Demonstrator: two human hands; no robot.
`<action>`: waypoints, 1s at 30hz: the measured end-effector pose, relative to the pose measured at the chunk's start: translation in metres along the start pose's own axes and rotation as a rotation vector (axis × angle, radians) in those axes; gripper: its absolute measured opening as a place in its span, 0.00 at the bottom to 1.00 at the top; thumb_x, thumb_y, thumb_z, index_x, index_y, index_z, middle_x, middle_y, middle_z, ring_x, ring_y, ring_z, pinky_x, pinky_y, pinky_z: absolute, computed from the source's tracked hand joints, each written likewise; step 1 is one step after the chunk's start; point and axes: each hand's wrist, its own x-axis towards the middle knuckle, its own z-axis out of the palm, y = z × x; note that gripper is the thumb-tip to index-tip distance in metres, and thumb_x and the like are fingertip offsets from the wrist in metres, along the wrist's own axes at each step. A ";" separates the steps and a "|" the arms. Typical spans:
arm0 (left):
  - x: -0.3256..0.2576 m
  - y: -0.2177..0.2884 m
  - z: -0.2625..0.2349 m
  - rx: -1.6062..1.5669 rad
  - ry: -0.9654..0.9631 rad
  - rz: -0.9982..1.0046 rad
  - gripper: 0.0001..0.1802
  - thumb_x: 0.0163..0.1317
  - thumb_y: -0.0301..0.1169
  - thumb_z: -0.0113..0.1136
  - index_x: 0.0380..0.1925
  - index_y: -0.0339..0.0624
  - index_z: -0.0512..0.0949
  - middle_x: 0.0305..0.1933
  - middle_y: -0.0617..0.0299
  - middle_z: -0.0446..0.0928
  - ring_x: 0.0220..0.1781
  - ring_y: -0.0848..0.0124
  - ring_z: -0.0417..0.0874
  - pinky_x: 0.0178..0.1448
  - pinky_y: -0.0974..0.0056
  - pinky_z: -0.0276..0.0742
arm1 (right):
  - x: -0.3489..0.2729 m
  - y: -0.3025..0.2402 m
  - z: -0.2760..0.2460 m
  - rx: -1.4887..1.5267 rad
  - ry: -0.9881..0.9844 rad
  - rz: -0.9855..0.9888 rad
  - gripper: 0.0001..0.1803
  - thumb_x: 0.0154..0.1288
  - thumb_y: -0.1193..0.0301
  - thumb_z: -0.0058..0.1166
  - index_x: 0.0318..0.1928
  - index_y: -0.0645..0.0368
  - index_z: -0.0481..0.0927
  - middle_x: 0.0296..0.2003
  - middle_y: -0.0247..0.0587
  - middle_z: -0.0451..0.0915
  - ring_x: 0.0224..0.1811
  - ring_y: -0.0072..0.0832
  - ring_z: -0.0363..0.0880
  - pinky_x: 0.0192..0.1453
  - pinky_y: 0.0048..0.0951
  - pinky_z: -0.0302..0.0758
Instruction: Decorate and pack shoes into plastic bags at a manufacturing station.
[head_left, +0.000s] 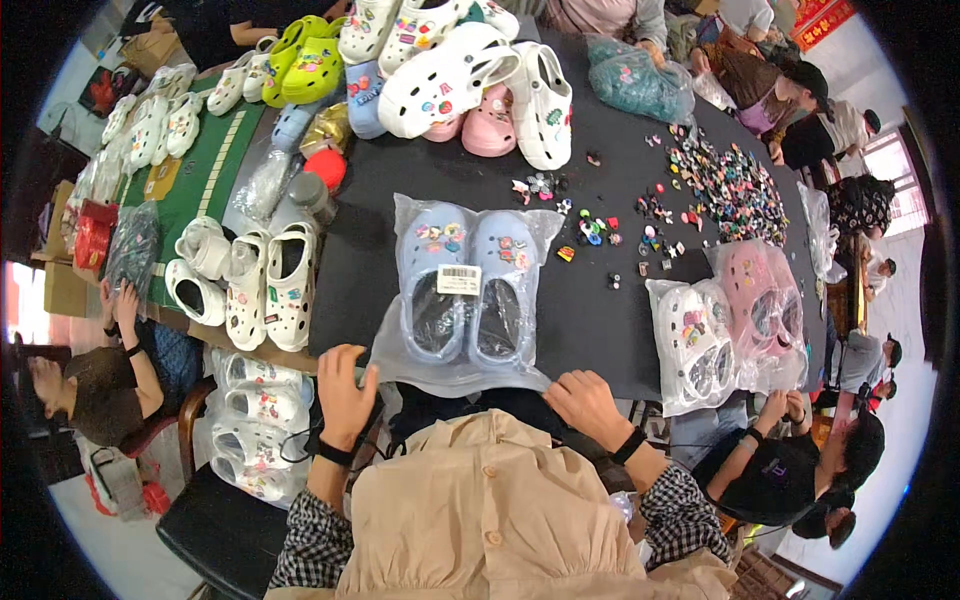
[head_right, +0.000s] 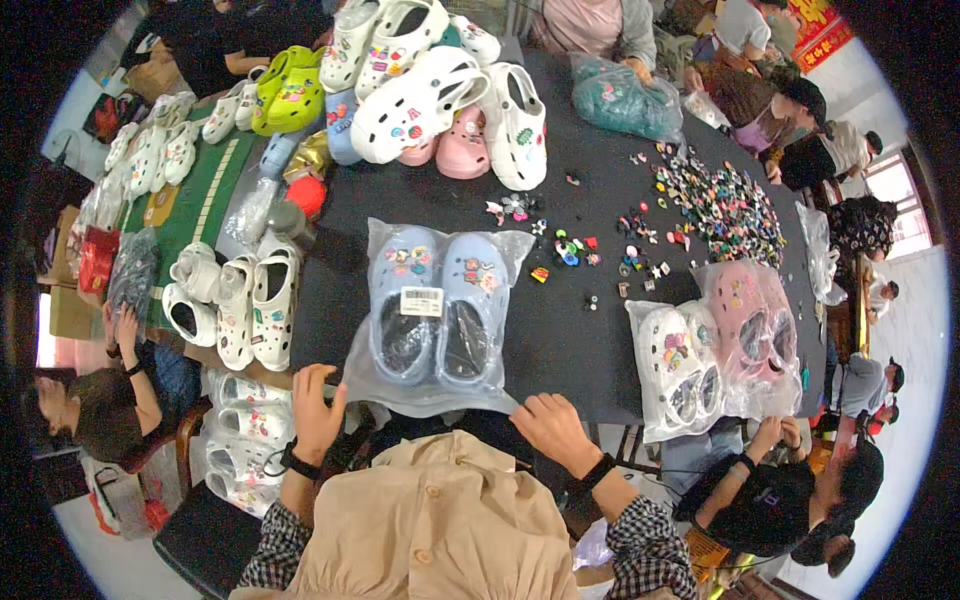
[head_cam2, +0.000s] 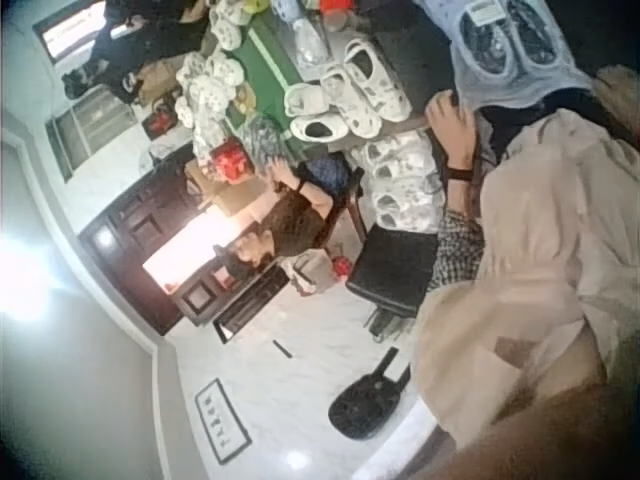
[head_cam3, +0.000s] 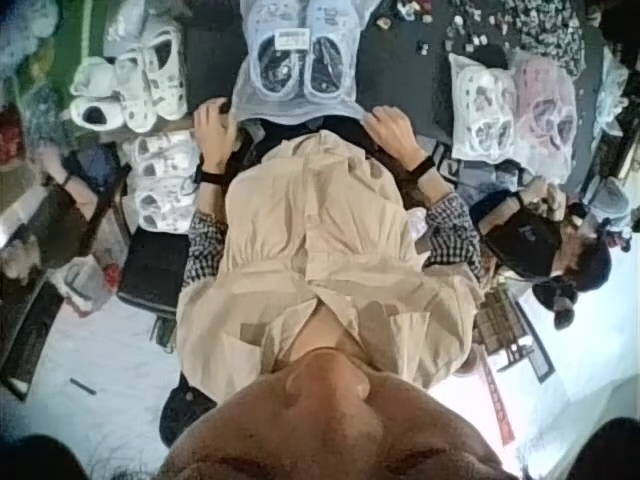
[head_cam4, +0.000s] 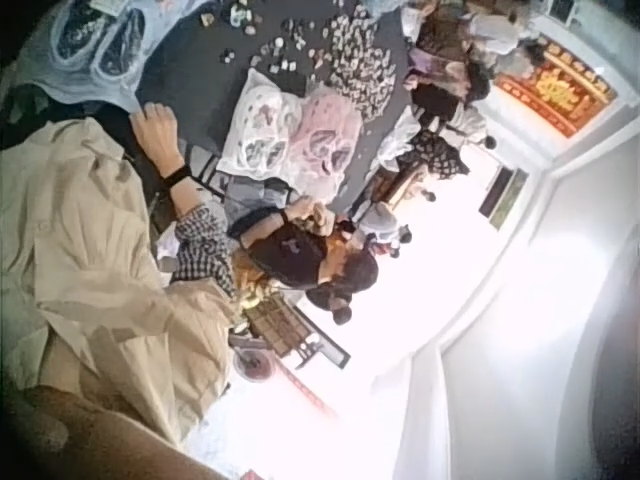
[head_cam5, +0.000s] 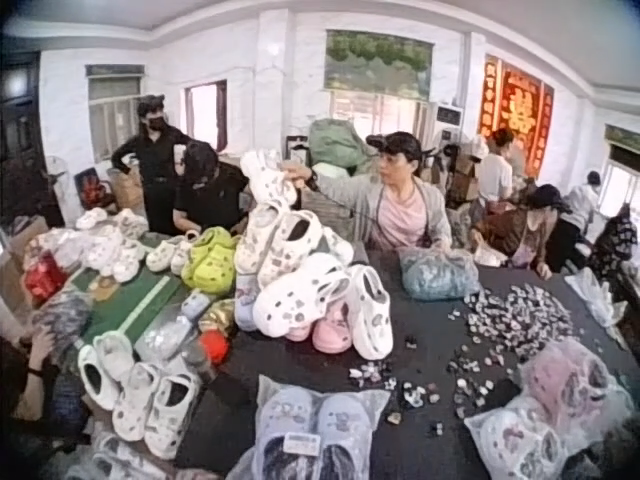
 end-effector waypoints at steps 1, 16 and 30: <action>0.002 0.016 -0.003 0.059 0.037 0.184 0.15 0.52 0.34 0.64 0.39 0.41 0.75 0.46 0.54 0.73 0.49 0.57 0.73 0.50 0.56 0.69 | 0.003 -0.003 -0.007 0.011 0.066 0.031 0.08 0.55 0.68 0.59 0.30 0.55 0.74 0.26 0.35 0.71 0.29 0.31 0.72 0.34 0.32 0.70; 0.031 0.109 0.034 -0.238 -0.201 0.478 0.08 0.55 0.25 0.57 0.35 0.40 0.71 0.30 0.57 0.74 0.27 0.58 0.80 0.27 0.59 0.76 | 0.001 0.014 -0.068 -0.031 0.389 0.340 0.12 0.48 0.76 0.63 0.35 0.59 0.77 0.34 0.41 0.78 0.32 0.39 0.77 0.37 0.38 0.75; 0.053 0.193 0.038 -0.617 -0.539 0.777 0.12 0.64 0.31 0.53 0.47 0.40 0.74 0.44 0.52 0.78 0.43 0.55 0.80 0.46 0.57 0.78 | 0.107 -0.010 0.029 0.088 0.186 0.606 0.36 0.54 0.58 0.63 0.56 0.69 0.65 0.50 0.61 0.68 0.53 0.56 0.68 0.54 0.47 0.70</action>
